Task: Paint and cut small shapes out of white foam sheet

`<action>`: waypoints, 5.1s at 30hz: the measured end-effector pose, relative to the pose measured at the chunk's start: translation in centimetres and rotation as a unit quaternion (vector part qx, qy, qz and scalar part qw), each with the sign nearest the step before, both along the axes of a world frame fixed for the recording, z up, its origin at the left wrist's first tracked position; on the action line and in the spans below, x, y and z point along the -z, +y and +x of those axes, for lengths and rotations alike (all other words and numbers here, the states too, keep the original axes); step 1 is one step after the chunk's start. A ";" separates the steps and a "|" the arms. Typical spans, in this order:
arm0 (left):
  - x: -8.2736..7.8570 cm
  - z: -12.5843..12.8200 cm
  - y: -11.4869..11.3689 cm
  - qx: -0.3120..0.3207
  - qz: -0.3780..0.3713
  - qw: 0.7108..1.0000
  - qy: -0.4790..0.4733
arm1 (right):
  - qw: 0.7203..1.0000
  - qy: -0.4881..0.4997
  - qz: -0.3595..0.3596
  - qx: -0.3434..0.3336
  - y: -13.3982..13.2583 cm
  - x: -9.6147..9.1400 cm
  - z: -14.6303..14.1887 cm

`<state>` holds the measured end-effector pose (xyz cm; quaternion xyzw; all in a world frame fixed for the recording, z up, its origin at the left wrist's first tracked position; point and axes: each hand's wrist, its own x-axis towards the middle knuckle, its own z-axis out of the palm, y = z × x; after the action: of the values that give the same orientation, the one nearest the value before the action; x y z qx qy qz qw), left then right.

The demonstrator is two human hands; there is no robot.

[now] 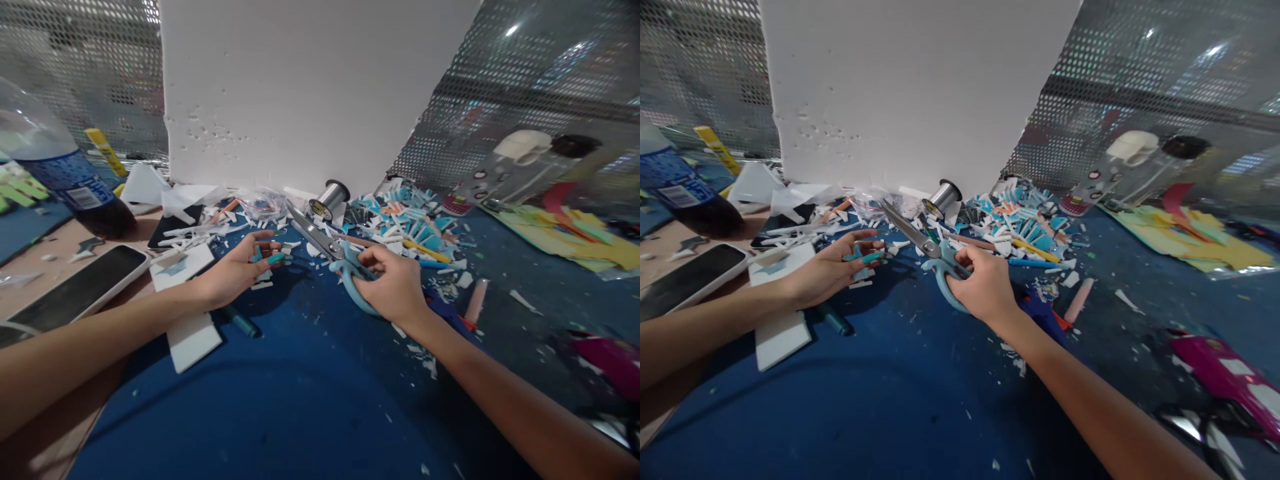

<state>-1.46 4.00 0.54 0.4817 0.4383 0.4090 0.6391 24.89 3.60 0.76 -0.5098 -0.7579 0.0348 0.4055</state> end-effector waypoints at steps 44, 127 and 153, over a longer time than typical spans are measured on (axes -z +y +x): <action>0.0 -0.6 1.0 -0.020 0.006 0.987 -0.158 | 0.992 -0.049 0.018 -0.116 -0.3 -1.2 0.4; 0.5 -0.7 1.4 -0.021 -0.027 0.986 -0.162 | 0.955 -0.240 0.118 -0.129 0.5 -2.1 2.6; 0.5 -0.8 1.4 -0.015 -0.021 0.984 -0.174 | 0.974 -0.170 0.025 -0.150 0.6 -2.4 1.7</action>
<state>-2.24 5.37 0.07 0.3831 0.3363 0.4872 0.7090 26.64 4.23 3.17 -0.3782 -0.8845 -0.0108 0.2729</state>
